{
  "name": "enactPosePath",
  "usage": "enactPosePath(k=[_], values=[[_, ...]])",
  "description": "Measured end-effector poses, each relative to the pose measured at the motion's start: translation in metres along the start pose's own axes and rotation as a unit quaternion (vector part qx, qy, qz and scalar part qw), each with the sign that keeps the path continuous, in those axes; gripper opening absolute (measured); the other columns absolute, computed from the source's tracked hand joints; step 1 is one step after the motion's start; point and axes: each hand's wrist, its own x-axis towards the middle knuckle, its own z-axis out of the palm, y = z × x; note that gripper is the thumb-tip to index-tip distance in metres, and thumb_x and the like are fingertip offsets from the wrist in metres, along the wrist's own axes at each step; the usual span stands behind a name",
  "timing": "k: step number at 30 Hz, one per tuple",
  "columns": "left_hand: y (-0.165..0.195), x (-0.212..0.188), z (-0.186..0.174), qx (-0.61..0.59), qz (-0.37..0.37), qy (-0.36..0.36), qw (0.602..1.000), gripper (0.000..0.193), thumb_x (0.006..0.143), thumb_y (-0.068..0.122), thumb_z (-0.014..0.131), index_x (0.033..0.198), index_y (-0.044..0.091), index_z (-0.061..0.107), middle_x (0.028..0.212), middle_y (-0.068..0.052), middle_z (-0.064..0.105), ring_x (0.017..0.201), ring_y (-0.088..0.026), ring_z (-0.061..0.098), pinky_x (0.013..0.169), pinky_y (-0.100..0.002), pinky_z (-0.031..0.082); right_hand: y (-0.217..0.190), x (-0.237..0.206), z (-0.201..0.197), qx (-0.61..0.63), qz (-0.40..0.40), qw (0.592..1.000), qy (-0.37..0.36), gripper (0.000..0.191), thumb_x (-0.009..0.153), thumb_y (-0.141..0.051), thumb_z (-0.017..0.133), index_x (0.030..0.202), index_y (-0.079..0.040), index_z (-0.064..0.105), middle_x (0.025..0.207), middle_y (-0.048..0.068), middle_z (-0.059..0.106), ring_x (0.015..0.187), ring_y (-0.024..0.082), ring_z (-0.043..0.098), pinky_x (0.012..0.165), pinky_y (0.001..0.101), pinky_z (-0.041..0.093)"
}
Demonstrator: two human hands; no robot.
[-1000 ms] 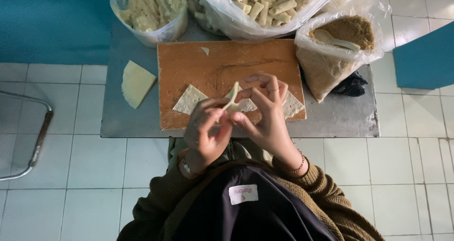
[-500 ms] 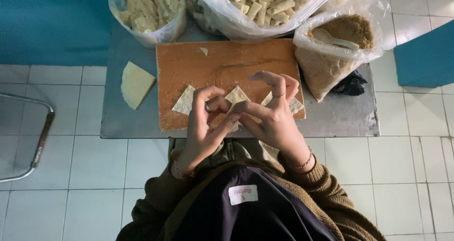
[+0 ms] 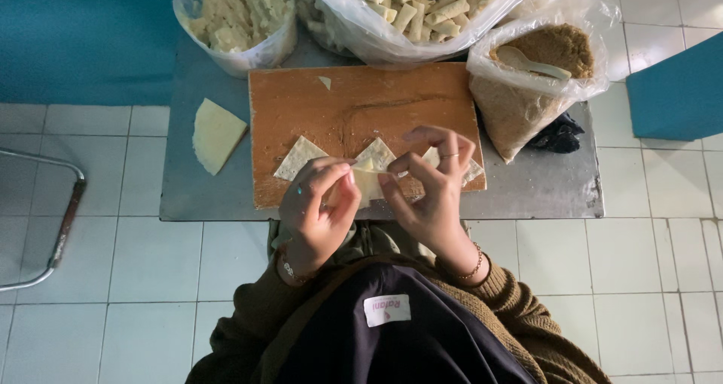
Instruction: The person tears pieces of thin dough sheet into triangular wrappers by hand and arranges the triangles on a wooden board. They then use a spoon to place brown filling from a bag onto the center of each dough triangle, working through the pieces one at a time.
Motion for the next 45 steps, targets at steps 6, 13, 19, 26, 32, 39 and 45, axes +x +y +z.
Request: enactPosePath(k=[6,13,19,26,32,39,45], values=[[-0.007,0.009,0.010,-0.012,0.133,-0.057,0.989,0.053,0.092,-0.001,0.080,0.135,0.008,0.051,0.104,-0.008,0.068,0.099,-0.025,0.071,0.075,-0.031,0.062,-0.002,0.005,-0.004,-0.010,-0.030,0.999,-0.024,0.028,0.080,-0.029,0.087,0.098,-0.013,0.073,0.133,0.010,0.051,0.121,0.033,0.039,0.107,0.0474,0.031],[-0.005,0.019,0.003,-0.064,0.191,-0.111,0.973,0.056,0.094,-0.007,0.073,0.140,0.008,0.045,0.109,-0.012,0.066,0.107,-0.032,0.070,0.082,-0.037,0.065,-0.001,0.015,-0.017,0.019,-0.059,0.997,-0.038,0.013,0.088,-0.021,0.083,0.095,-0.016,0.073,0.132,0.010,0.056,0.122,0.031,0.044,0.108,0.0449,0.033],[-0.003,0.009,0.002,-0.134,0.061,-0.106,0.983,0.051,0.097,-0.011,0.067,0.139,0.004,0.042,0.113,-0.019,0.066,0.106,-0.028,0.071,0.088,-0.038,0.061,-0.003,0.015,-0.023,0.010,-0.119,0.993,-0.024,0.013,0.083,-0.019,0.084,0.091,-0.014,0.075,0.129,0.012,0.057,0.124,0.031,0.046,0.107,0.0466,0.030],[-0.012,-0.009,0.012,-0.096,0.042,0.046,0.993,0.047,0.095,-0.013,0.065,0.134,0.004,0.044,0.116,-0.017,0.066,0.100,-0.025,0.070,0.083,-0.031,0.061,-0.006,0.001,-0.011,-0.029,-0.047,0.996,0.072,0.011,0.081,-0.017,0.084,0.080,-0.013,0.073,0.124,0.009,0.059,0.123,0.031,0.042,0.107,0.0449,0.032],[-0.005,-0.021,0.011,-0.009,-0.066,0.152,0.986,0.040,0.093,-0.013,0.070,0.124,0.000,0.048,0.108,-0.015,0.060,0.088,-0.019,0.063,0.075,-0.028,0.054,0.003,-0.008,-0.006,0.089,-0.018,0.996,0.019,0.013,0.078,-0.021,0.079,0.078,-0.011,0.070,0.123,0.007,0.058,0.122,0.028,0.042,0.109,0.0444,0.032],[-0.002,-0.020,-0.001,-0.161,-0.066,0.100,0.980,0.041,0.098,-0.014,0.065,0.127,0.002,0.041,0.109,-0.015,0.060,0.089,-0.012,0.058,0.074,-0.023,0.048,0.020,0.001,-0.016,0.119,-0.198,0.973,-0.024,0.019,0.075,-0.027,0.080,0.085,-0.014,0.070,0.122,0.009,0.052,0.116,0.031,0.039,0.098,0.0455,0.035],[-0.001,-0.015,-0.004,-0.219,-0.054,0.050,0.973,0.041,0.099,-0.014,0.062,0.128,0.003,0.039,0.105,-0.015,0.065,0.085,-0.013,0.061,0.070,-0.022,0.048,0.024,0.009,-0.029,0.013,-0.298,0.953,0.051,0.022,0.069,-0.018,0.083,0.083,-0.027,0.068,0.118,0.002,0.056,0.110,0.030,0.038,0.092,0.0442,0.035]])
